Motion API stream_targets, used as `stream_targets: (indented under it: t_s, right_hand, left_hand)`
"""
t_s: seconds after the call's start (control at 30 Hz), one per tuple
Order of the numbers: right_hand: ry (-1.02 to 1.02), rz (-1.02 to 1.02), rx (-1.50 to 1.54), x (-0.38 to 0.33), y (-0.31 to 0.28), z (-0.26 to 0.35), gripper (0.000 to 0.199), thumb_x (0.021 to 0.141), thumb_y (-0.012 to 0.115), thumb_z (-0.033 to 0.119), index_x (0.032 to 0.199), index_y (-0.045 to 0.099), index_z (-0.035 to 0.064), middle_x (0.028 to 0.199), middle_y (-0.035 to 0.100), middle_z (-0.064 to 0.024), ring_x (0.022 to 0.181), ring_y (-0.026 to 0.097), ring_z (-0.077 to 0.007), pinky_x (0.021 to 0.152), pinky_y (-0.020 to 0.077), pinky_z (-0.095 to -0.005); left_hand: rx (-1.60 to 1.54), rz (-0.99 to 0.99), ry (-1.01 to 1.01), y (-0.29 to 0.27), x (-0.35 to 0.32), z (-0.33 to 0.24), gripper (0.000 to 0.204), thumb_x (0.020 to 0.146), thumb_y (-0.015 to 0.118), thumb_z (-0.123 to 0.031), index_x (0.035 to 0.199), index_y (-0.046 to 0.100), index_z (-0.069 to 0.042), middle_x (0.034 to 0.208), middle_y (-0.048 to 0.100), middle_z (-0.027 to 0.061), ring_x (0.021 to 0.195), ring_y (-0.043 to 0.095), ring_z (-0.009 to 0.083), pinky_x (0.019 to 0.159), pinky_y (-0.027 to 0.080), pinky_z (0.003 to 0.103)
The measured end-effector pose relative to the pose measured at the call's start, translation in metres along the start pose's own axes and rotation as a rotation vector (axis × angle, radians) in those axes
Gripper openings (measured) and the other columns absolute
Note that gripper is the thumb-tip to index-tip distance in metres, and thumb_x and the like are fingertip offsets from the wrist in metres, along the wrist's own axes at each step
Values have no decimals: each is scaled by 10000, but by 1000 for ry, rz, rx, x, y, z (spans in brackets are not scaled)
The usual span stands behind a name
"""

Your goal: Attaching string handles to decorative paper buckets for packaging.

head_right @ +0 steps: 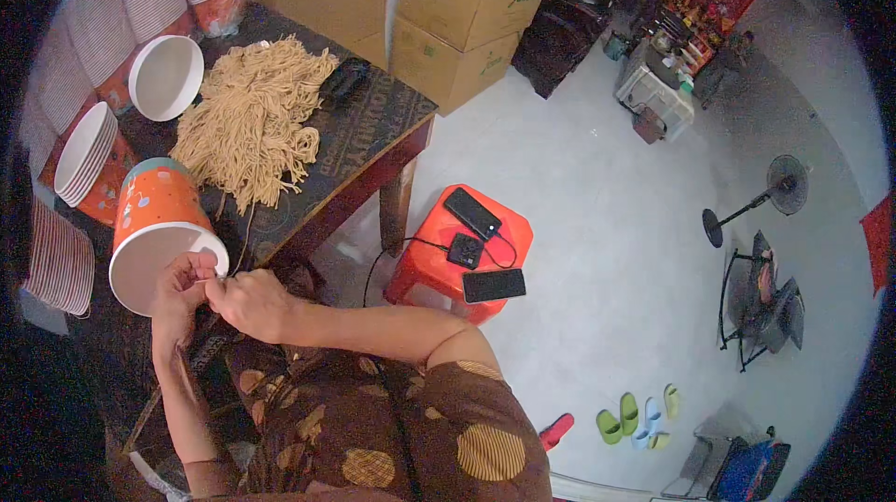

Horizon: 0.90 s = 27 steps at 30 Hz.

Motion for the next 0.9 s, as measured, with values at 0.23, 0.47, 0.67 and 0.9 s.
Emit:
stream_targets:
  t_s: [0.23,0.47,0.67,0.9]
  right_hand:
    - [90,27,94,0,1,-9,167,847,625,121,897,516,5,581,604,-134,526,644,-286,465,501,-412]
    - [277,185,82,6,0,-10,227,879,592,124,1002,467,-20,578,604,-195,546,642,-377,488,503,-479]
    - [273,244,28,8,0,-12,260,876,597,152,1022,480,-28,586,611,-198,552,640,-392,509,510,-501]
    - [236,218,31,8,6,-13,219,862,601,138,970,488,-16,575,614,-166,510,642,-342,455,508,-461]
  left_hand:
    - [-20,-3,-11,3,4,-1,236,841,537,93,1065,579,33,870,606,49,679,574,101,559,485,231]
    - [-5,-9,47,4,6,5,212,840,536,84,1043,565,27,845,612,36,667,571,92,530,486,220]
    - [14,-18,59,5,6,9,225,830,519,94,1037,559,15,846,610,31,681,575,85,529,490,219]
    - [104,-79,69,6,-1,7,224,824,528,114,1010,572,-5,849,595,23,720,578,95,559,497,228]
Point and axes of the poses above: each hand's wrist, its own x-axis towards the middle knuckle, its own y-axis out of the palm, z = x × y, the point moved 2 cm from there along x, towards the middle knuckle
